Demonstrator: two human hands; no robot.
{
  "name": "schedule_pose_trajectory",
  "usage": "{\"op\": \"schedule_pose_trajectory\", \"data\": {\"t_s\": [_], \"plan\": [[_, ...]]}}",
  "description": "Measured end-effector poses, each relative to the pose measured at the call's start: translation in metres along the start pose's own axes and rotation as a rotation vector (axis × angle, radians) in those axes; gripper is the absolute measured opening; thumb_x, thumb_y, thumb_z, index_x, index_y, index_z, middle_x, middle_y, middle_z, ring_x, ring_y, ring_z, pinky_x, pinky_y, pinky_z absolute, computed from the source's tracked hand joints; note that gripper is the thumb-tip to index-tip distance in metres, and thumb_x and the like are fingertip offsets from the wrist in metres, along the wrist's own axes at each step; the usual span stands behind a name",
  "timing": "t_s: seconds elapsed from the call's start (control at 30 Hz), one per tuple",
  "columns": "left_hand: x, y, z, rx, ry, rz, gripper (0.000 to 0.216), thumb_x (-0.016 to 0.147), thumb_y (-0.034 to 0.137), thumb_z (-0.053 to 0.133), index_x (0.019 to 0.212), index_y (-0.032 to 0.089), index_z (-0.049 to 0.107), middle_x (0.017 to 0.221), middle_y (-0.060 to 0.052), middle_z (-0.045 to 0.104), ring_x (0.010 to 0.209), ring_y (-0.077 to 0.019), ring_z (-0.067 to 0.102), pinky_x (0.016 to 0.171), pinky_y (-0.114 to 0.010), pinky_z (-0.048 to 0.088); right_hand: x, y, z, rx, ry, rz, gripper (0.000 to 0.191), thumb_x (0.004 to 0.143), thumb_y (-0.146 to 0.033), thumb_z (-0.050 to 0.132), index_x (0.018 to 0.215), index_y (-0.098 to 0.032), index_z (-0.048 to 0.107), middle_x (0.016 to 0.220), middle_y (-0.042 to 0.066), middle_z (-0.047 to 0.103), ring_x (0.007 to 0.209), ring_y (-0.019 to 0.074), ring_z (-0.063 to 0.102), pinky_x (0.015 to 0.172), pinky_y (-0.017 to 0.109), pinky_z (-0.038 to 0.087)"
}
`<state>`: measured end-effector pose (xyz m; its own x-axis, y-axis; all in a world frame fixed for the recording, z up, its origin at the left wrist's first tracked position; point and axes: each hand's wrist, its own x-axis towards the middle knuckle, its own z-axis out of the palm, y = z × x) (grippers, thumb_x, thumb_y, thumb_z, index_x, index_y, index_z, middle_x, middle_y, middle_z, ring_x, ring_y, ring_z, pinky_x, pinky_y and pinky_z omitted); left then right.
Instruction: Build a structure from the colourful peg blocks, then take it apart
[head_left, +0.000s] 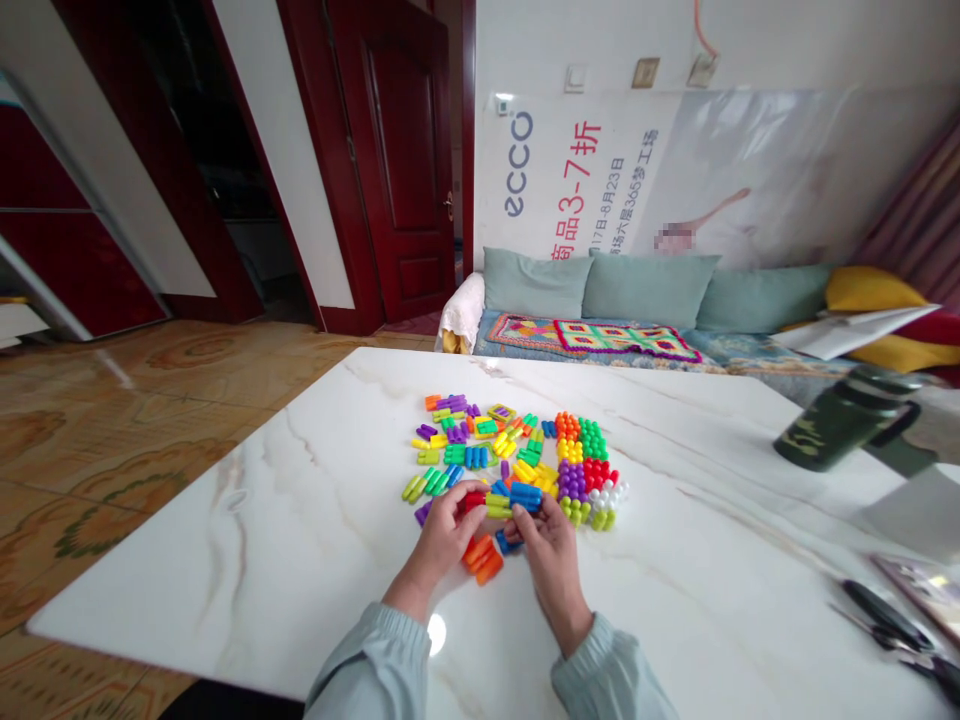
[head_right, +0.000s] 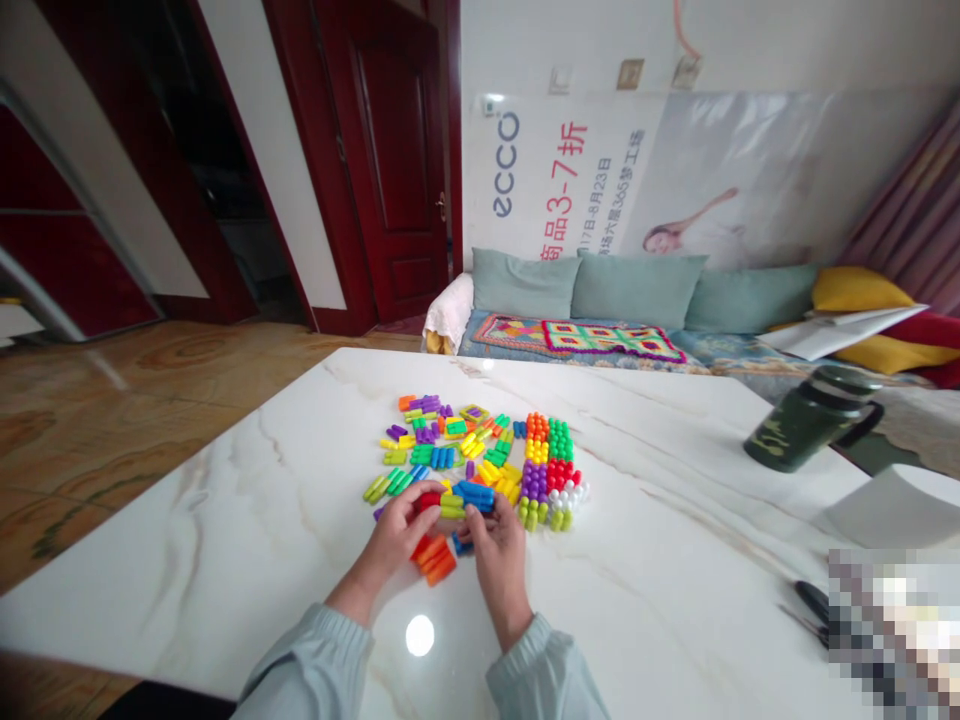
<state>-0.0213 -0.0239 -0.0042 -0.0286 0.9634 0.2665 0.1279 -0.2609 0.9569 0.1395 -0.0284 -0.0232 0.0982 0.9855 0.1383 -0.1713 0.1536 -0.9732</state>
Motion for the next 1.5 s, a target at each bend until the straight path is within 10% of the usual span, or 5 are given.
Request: {"op": "schedule_pose_trajectory", "data": {"t_s": [0.43, 0.7, 0.93, 1.33, 1.5], "plan": [[0.001, 0.004, -0.004, -0.149, 0.118, -0.055, 0.028, 0.082, 0.041, 0.067, 0.097, 0.018, 0.063, 0.078, -0.001, 0.063, 0.063, -0.0123, 0.057, 0.059, -0.023, 0.047, 0.017, -0.016, 0.025, 0.056, 0.047, 0.076, 0.064, 0.074, -0.057, 0.073, 0.12, -0.018, 0.054, 0.075, 0.0, 0.069, 0.052, 0.0157, 0.065, 0.044, 0.025, 0.051], [0.005, 0.0, -0.007, -0.15, 0.206, -0.057, 0.025, 0.084, 0.038, 0.066, 0.099, 0.017, 0.067, 0.084, -0.004, 0.068, 0.072, -0.0145, 0.063, 0.066, -0.024, 0.051, 0.007, -0.016, 0.021, -0.11, 0.043, 0.044, 0.043, 0.074, -0.058, 0.073, 0.075, -0.016, 0.064, 0.049, -0.003, 0.056, 0.043, 0.0116, 0.054, 0.042, 0.022, 0.043], [0.004, -0.005, -0.006, -0.284, 0.14, -0.057, 0.037, 0.09, 0.043, 0.061, 0.118, 0.018, 0.065, 0.11, -0.009, 0.07, 0.083, -0.0168, 0.068, 0.075, -0.03, 0.058, 0.019, -0.015, 0.023, -0.059, 0.115, 0.08, 0.082, 0.065, -0.055, 0.08, 0.13, -0.015, 0.051, 0.085, 0.005, 0.071, 0.054, 0.0184, 0.068, 0.047, 0.028, 0.055], [0.004, 0.0, -0.004, -0.349, 0.102, -0.074, 0.043, 0.081, 0.04, 0.074, 0.117, 0.017, 0.065, 0.112, -0.013, 0.073, 0.102, -0.0258, 0.071, 0.089, -0.038, 0.058, 0.025, -0.002, 0.041, -0.021, 0.056, -0.116, 0.047, 0.073, -0.035, 0.07, 0.118, -0.02, 0.067, 0.13, 0.012, 0.065, 0.124, 0.0296, 0.06, 0.105, 0.05, 0.048], [0.004, -0.001, -0.003, -0.336, 0.105, -0.078, 0.041, 0.082, 0.039, 0.073, 0.115, 0.017, 0.064, 0.105, -0.012, 0.075, 0.094, -0.0239, 0.073, 0.085, -0.037, 0.059, 0.01, -0.004, 0.033, -0.234, 0.085, -0.182, 0.026, 0.083, -0.033, 0.06, 0.103, -0.02, 0.072, 0.11, 0.01, 0.074, 0.105, 0.0257, 0.067, 0.095, 0.044, 0.053]]}}
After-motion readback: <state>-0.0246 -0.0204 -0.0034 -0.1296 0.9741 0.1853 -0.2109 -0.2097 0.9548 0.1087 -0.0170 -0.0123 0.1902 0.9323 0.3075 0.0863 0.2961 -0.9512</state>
